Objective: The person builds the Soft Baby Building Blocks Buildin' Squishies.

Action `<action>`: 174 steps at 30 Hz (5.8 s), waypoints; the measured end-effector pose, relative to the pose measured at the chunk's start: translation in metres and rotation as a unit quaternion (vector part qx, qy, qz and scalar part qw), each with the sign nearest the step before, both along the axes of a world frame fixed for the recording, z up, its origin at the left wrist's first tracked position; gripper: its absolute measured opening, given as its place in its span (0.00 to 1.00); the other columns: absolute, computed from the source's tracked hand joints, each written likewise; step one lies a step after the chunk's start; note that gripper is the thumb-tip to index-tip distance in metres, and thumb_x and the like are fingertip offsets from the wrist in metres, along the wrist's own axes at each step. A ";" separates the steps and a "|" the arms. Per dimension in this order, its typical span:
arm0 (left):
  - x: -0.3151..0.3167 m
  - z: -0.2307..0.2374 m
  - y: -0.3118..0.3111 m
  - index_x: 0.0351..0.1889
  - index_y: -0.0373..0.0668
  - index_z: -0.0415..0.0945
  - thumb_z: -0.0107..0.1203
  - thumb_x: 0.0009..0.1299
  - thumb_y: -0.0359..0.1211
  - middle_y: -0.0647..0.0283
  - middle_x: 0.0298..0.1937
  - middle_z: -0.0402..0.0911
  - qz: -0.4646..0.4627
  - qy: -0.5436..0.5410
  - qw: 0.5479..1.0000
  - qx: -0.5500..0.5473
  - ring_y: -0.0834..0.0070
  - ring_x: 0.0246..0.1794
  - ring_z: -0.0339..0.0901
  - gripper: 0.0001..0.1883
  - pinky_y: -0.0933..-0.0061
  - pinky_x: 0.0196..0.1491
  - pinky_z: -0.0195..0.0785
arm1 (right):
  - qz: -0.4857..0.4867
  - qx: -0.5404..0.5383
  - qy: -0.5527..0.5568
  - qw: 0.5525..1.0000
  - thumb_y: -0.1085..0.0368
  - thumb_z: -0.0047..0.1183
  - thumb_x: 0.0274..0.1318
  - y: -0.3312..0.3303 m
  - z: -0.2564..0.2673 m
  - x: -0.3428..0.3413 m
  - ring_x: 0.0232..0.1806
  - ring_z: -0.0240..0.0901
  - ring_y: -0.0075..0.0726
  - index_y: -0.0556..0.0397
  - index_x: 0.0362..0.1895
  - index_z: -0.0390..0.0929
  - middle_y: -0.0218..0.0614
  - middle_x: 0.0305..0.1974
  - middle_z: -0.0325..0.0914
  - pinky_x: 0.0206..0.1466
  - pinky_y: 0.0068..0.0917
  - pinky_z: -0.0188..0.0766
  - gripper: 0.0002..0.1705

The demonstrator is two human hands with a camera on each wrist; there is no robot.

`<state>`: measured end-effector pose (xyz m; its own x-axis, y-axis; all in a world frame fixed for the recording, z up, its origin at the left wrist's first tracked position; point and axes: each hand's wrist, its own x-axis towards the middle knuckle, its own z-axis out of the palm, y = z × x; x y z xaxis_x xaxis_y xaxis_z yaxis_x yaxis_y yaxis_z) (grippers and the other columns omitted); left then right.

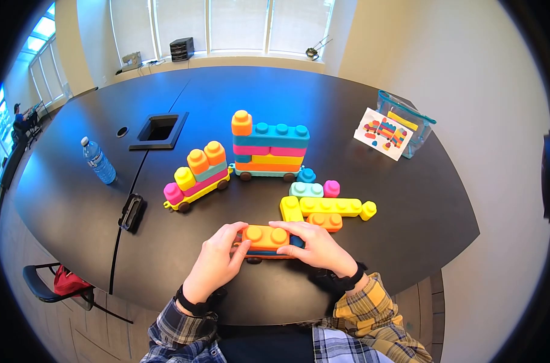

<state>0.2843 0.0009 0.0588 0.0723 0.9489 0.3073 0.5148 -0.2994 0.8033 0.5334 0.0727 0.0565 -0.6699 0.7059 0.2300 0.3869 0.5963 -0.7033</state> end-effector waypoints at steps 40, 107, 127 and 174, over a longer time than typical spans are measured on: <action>0.003 0.016 0.000 0.59 0.38 0.76 0.68 0.69 0.32 0.52 0.57 0.82 -0.036 0.129 0.989 0.056 0.49 0.59 0.80 0.22 0.54 0.60 0.75 | -0.007 0.022 0.055 0.998 0.56 0.66 0.66 0.008 0.000 0.014 0.71 0.72 0.53 0.51 0.70 0.77 0.47 0.68 0.77 0.74 0.44 0.67 0.31; 0.005 0.013 0.007 0.60 0.43 0.77 0.67 0.69 0.32 0.54 0.54 0.81 -0.018 0.167 0.985 0.029 0.47 0.51 0.82 0.21 0.55 0.53 0.78 | -0.071 0.027 0.045 0.996 0.61 0.66 0.65 -0.004 0.000 0.048 0.53 0.83 0.52 0.56 0.60 0.81 0.46 0.52 0.84 0.58 0.38 0.77 0.22; 0.004 0.013 0.006 0.62 0.48 0.76 0.66 0.71 0.37 0.58 0.54 0.82 -0.005 0.200 0.980 -0.001 0.49 0.49 0.83 0.22 0.55 0.50 0.80 | -0.166 0.022 0.003 0.986 0.63 0.68 0.61 0.026 0.015 0.062 0.45 0.87 0.38 0.57 0.50 0.85 0.39 0.47 0.89 0.49 0.34 0.81 0.16; 0.005 0.010 0.005 0.75 0.44 0.70 0.72 0.60 0.23 0.52 0.73 0.75 -0.022 0.136 0.983 0.124 0.49 0.68 0.77 0.41 0.56 0.68 0.74 | 0.008 -0.054 0.165 0.985 0.74 0.61 0.61 0.014 0.017 -0.014 0.58 0.81 0.36 0.58 0.56 0.80 0.41 0.57 0.81 0.62 0.33 0.81 0.19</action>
<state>0.2894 0.0058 0.0687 0.2238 0.8413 0.4921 0.6822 -0.4958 0.5374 0.5194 0.0865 0.0740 -0.5820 0.7281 0.3620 0.1175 0.5159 -0.8486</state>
